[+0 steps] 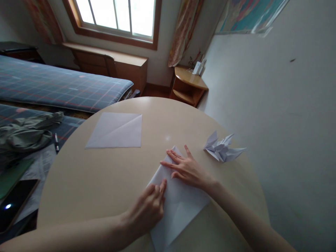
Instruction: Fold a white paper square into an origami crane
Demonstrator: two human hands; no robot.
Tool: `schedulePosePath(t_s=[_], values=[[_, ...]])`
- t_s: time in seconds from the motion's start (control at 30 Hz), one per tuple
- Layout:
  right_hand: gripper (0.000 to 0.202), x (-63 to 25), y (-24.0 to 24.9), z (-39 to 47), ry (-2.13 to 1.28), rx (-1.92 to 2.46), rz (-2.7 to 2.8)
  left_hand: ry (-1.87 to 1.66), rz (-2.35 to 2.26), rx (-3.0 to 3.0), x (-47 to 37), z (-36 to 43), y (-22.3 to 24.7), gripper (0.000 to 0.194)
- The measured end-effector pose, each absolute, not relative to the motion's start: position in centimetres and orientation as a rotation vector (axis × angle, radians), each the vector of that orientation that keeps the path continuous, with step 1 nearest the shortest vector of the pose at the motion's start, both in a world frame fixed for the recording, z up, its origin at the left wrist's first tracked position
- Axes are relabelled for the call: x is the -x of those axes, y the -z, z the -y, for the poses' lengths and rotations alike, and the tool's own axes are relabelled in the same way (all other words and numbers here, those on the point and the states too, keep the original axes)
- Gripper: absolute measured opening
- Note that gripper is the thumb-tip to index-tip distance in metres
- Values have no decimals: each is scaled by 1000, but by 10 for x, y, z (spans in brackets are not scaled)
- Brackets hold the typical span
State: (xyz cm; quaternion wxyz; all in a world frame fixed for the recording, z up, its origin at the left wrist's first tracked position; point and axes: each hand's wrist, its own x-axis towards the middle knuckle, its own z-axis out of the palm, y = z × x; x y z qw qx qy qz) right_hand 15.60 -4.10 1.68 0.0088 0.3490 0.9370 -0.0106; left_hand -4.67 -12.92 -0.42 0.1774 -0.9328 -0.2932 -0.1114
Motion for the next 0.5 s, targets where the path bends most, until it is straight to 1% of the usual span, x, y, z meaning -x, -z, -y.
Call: schedulePosePath(t_s=[0.23, 0.5], values=[[63, -165, 3, 36, 206, -1251, -3022, 379, 861, 2682, 47, 128, 14, 25], [61, -168, 3, 22, 199, -1414, -2993, 377, 869, 2702, 46, 126, 12, 24]])
